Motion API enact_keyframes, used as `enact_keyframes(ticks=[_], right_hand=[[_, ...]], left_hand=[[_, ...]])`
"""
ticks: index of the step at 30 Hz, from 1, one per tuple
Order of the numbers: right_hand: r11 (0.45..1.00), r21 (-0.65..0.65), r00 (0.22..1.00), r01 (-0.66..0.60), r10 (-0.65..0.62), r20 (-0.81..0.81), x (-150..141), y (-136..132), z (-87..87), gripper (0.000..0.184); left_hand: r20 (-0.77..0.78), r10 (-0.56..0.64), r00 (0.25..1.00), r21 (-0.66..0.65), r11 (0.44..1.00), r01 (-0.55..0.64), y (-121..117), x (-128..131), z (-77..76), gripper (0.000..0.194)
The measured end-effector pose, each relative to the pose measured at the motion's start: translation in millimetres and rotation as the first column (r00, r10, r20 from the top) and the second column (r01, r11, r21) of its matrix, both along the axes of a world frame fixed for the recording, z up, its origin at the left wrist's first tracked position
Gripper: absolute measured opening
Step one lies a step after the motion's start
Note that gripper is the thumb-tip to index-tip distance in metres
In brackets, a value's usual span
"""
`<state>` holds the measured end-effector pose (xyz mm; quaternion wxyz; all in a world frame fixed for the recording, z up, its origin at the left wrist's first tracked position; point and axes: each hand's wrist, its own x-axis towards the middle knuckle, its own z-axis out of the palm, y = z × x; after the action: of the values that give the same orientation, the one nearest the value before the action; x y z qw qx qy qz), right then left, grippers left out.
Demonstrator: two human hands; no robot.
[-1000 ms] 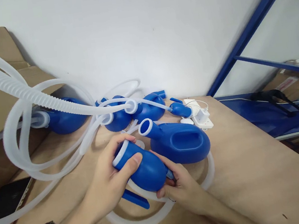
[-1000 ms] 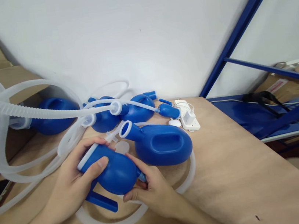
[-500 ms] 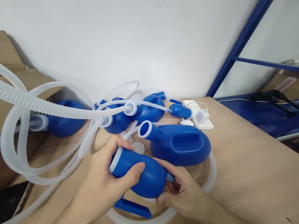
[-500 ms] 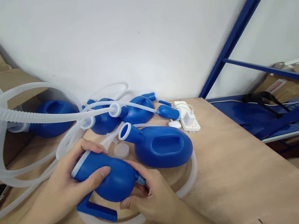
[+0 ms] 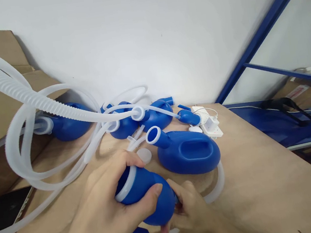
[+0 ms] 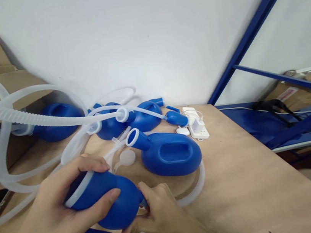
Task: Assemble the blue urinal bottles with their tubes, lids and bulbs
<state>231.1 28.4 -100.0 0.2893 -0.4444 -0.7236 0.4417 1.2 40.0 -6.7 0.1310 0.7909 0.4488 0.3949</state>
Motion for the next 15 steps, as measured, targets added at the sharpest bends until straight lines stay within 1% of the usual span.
enact_keyframes(ticks=[4, 6, 10, 12, 15], right_hand=[[1.0, 0.0, 1.0, 0.029, -0.029, -0.003, -1, 3, 0.3, 0.062], [1.0, -0.007, 1.0, 0.028, -0.028, 0.011, 0, 4, 0.7, 0.061], [1.0, -0.018, 0.996, 0.025, -0.023, 0.085, 3, 7, 3.1, 0.056], [0.999, -0.038, 0.994, 0.011, -0.007, 0.11, 3, 7, 5.1, 0.053], [0.997, -0.08, 0.993, 0.0, 0.009, 0.115, 2, 7, 9.4, 0.047]], left_hand=[[0.026, -0.004, 1.0, -0.02, 1.0, 0.004, 3, 0, -6.6, 0.022], [0.062, -0.017, 0.998, -0.008, 1.0, 0.018, 4, 0, -11.7, 0.023], [0.114, -0.123, 0.986, 0.058, 0.991, 0.117, 5, -1, -18.3, 0.024], [0.111, -0.174, 0.978, 0.078, 0.983, 0.166, 7, -2, -19.3, 0.025], [0.1, -0.217, 0.971, 0.089, 0.974, 0.208, 12, -6, -20.9, 0.025]])
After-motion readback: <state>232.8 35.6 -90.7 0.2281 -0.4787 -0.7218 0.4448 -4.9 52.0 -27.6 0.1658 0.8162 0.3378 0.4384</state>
